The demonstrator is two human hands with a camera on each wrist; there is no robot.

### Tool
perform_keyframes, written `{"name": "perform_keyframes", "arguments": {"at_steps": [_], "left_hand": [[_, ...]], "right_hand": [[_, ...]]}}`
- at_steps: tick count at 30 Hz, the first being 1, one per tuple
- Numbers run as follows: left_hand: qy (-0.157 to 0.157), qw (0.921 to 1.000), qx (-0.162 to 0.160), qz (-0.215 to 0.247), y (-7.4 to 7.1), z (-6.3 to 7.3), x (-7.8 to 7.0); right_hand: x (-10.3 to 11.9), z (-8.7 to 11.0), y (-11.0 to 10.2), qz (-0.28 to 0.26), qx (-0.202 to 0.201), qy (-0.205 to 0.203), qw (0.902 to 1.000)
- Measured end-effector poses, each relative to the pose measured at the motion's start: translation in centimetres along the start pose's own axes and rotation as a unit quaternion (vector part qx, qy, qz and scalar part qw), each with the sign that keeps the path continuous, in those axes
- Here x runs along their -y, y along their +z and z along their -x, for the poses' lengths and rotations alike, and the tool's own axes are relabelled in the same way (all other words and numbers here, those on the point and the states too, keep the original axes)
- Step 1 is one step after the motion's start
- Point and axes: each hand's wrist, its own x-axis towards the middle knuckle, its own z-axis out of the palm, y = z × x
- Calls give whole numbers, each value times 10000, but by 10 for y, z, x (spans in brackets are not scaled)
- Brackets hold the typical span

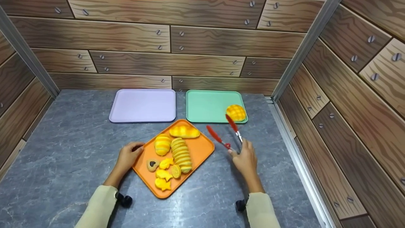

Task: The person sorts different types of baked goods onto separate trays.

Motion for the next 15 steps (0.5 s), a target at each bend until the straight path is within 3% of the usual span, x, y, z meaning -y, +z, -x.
{"name": "perform_keyframes", "arguments": {"at_steps": [7,15], "left_hand": [[-72,10000,-37,-16,-1,0,-1],[50,10000,-59,-3,-1,0,-1]], "right_hand": [[6,6,7,149,729,-528,9958],[17,5,19,278,1006,-736,9918]]}}
